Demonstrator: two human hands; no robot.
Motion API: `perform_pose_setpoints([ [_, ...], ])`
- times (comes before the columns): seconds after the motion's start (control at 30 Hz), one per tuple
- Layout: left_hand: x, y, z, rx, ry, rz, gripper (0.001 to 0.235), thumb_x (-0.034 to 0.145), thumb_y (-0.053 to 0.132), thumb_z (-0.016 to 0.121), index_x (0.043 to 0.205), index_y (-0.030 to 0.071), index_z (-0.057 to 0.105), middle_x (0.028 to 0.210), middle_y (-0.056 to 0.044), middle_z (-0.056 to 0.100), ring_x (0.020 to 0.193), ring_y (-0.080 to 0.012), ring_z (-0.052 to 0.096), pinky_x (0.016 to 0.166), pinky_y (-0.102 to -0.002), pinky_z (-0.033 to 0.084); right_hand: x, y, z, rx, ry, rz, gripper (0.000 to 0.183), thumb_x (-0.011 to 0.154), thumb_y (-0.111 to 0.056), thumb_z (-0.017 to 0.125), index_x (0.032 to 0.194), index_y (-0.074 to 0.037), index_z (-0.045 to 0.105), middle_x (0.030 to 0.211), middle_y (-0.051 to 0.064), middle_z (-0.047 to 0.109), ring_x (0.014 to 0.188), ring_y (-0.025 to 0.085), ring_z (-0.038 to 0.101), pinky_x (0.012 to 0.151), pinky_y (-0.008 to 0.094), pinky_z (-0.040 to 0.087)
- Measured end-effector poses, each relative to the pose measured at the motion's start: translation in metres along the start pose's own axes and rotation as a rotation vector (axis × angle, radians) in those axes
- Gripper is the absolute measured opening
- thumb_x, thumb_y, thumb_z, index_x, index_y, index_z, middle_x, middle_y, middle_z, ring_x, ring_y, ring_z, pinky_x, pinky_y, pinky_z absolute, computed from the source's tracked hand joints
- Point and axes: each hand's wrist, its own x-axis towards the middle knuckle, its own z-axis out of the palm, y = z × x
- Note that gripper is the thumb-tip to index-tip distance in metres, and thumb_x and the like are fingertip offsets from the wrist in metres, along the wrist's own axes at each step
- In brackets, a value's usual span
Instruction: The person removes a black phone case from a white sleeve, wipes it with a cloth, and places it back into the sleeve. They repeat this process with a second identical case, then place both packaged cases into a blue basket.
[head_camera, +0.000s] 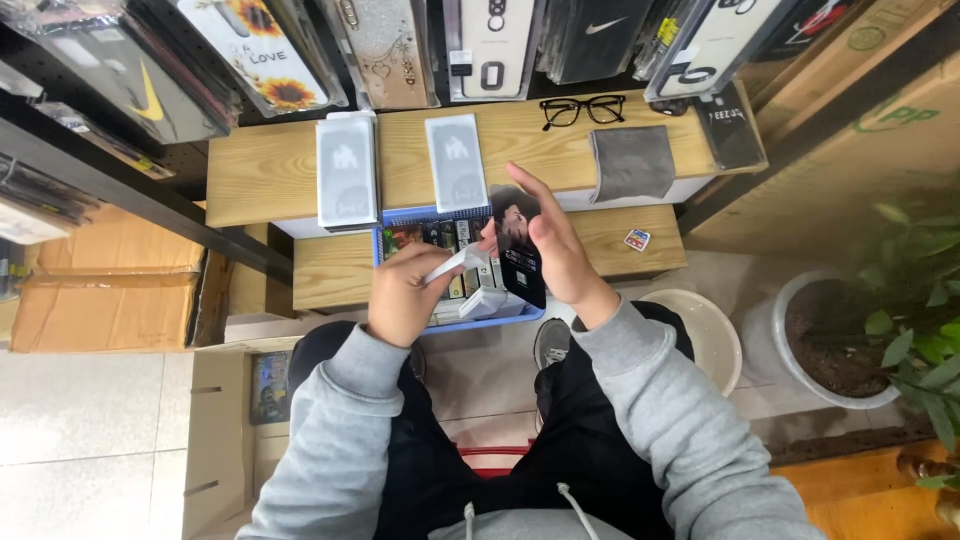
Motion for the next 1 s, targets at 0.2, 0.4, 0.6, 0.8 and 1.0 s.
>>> perform_pose_setpoints([
  [0.2,0.000,0.003,0.001,0.001,-0.020,-0.001,0.006,0.080,0.005,0.079,0.085,0.010,0.078,0.086,-0.010,0.074,0.079,-0.0342,0.072,0.057,-0.038,0.058,-0.002,-0.016,0.012,0.016,0.004,0.050,0.081,0.093,-0.059,0.049,0.152,-0.009,0.024,0.098,0.027,0.066,0.092,0.030,0.071,0.080,0.039,0.061],
  [0.4,0.000,0.004,-0.001,0.015,-0.027,0.006,0.006,0.080,0.005,0.080,0.084,0.009,0.078,0.086,-0.010,0.074,0.079,-0.0343,0.072,0.057,-0.038,0.058,-0.006,-0.014,0.015,0.058,0.010,0.084,0.081,0.093,-0.059,0.050,0.152,-0.009,0.025,0.099,0.029,0.066,0.094,0.032,0.071,0.080,0.041,0.061],
  [0.6,0.000,0.006,0.001,0.036,-0.037,0.023,0.006,0.080,0.008,0.080,0.084,0.011,0.078,0.085,-0.008,0.074,0.078,-0.0336,0.071,0.058,-0.038,0.058,-0.005,-0.012,0.016,0.024,0.010,0.104,0.080,0.094,-0.058,0.049,0.153,-0.010,0.025,0.097,0.027,0.066,0.092,0.029,0.070,0.079,0.040,0.061],
  [0.8,0.000,0.009,0.002,0.043,-0.034,0.008,0.003,0.081,0.010,0.079,0.082,0.012,0.078,0.084,-0.007,0.073,0.077,-0.0333,0.072,0.058,-0.039,0.059,-0.002,-0.015,0.018,0.029,0.032,0.118,0.082,0.092,-0.060,0.049,0.152,-0.009,0.024,0.092,0.025,0.067,0.088,0.027,0.071,0.076,0.038,0.062],
  [1.0,-0.001,0.002,0.001,0.033,-0.015,-0.015,0.008,0.077,0.004,0.079,0.083,0.009,0.077,0.082,-0.009,0.073,0.076,-0.0343,0.071,0.060,-0.038,0.058,-0.002,-0.013,0.015,0.130,0.019,0.054,0.083,0.093,-0.059,0.048,0.152,-0.007,0.022,0.088,0.033,0.063,0.086,0.038,0.071,0.072,0.046,0.064],
])
